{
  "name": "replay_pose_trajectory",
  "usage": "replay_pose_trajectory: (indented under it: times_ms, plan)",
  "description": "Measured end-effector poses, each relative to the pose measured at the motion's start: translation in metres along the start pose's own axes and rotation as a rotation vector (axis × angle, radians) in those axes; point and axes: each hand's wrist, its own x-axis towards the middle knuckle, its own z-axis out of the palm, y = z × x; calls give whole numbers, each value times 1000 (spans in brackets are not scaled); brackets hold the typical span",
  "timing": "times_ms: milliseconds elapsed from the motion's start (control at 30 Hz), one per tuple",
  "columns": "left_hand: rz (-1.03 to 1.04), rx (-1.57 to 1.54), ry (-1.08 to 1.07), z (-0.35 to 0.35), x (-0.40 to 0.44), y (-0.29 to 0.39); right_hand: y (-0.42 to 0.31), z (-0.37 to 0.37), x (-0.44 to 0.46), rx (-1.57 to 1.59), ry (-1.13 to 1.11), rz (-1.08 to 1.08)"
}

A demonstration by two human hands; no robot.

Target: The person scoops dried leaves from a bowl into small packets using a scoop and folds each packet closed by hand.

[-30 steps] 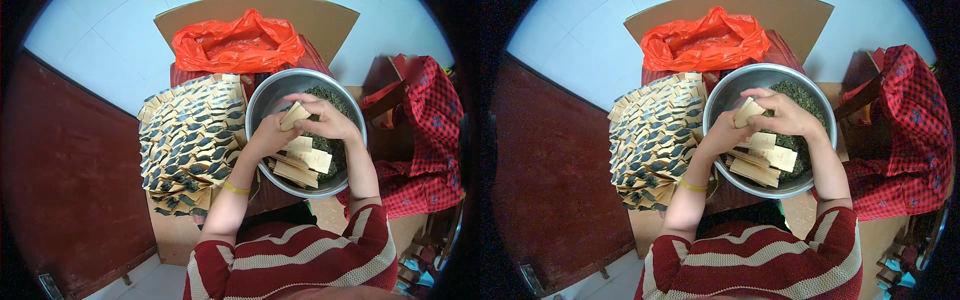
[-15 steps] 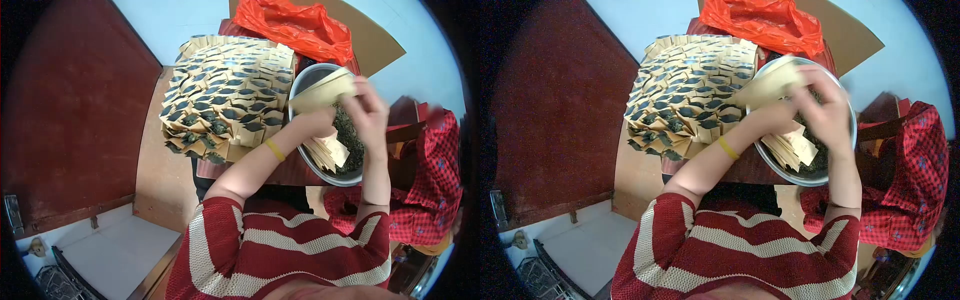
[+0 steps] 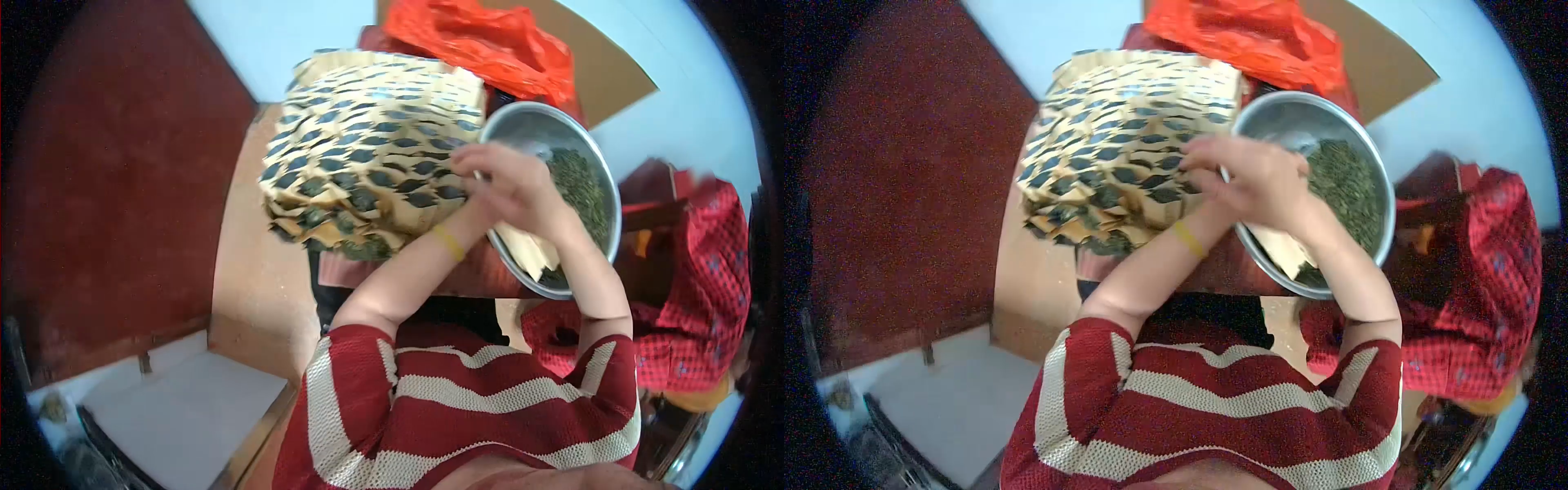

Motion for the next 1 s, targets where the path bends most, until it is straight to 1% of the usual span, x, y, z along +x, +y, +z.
replay_pose_trajectory:
  times_ms: [33, 67, 100, 133, 167, 233, 267, 333, 367, 433, 467, 500, 567, 633, 700, 733, 767, 800, 833, 900, 933, 1000]
  plan:
    - [95, 278, 23, -2, 11, -1, 17, -11, -5, 7, 94, 52]
    - [201, 548, 42, -3, 28, -4, 28, -23, -11, 55, 181, 149]
    - [321, 812, 63, -7, 44, -7, 40, -33, -18, 141, 231, 289]
    - [-139, 756, 63, -20, 56, -13, 55, -42, -26, 232, 287, 421]
    - [-162, 489, 22, -40, 65, -29, 75, -52, -34, 324, 246, 501]
    - [-426, 270, 414, -25, 60, 6, 109, -65, -57, 374, 55, 521]
    - [-431, 269, 400, -26, 61, 7, 115, -69, -64, 398, -69, 577]
    - [-424, 258, 431, -28, 61, 7, 121, -66, -79, 267, -352, 658]
    - [-434, 298, 407, -25, 59, 9, 120, -59, -77, 140, -461, 569]
    - [-419, 354, 362, -29, 56, 2, 112, -50, -79, -173, -710, 716]
    - [-395, 395, 315, -28, 54, 0, 107, -45, -81, -244, -665, 687]
    - [-413, 398, 298, -27, 52, -3, 104, -43, -80, -233, -652, 705]
    - [-416, 483, 259, -27, 50, -4, 101, -47, -77, -173, -671, 660]
    - [-418, 518, 250, -24, 47, -2, 104, -50, -80, -104, -657, 688]
    - [-417, 677, 205, -25, 45, -2, 106, -53, -82, 59, -523, 710]
    - [-422, 679, 198, -26, 43, -3, 106, -57, -81, 85, -480, 713]
    - [-378, 770, 149, -26, 42, -4, 108, -60, -82, 87, -474, 718]
    - [-330, 857, 102, -25, 40, -4, 111, -65, -84, 171, -377, 709]
    - [-331, 854, 97, -24, 38, -4, 112, -68, -86, 254, -282, 696]
    - [-357, 1054, -39, -18, 37, 2, 114, -68, -86, 276, -251, 689]
    - [-357, 1053, -43, -17, 38, 4, 118, -65, -88, 336, -214, 688]
    - [-449, 1092, -179, -16, 40, 7, 122, -65, -88, 394, -171, 688]
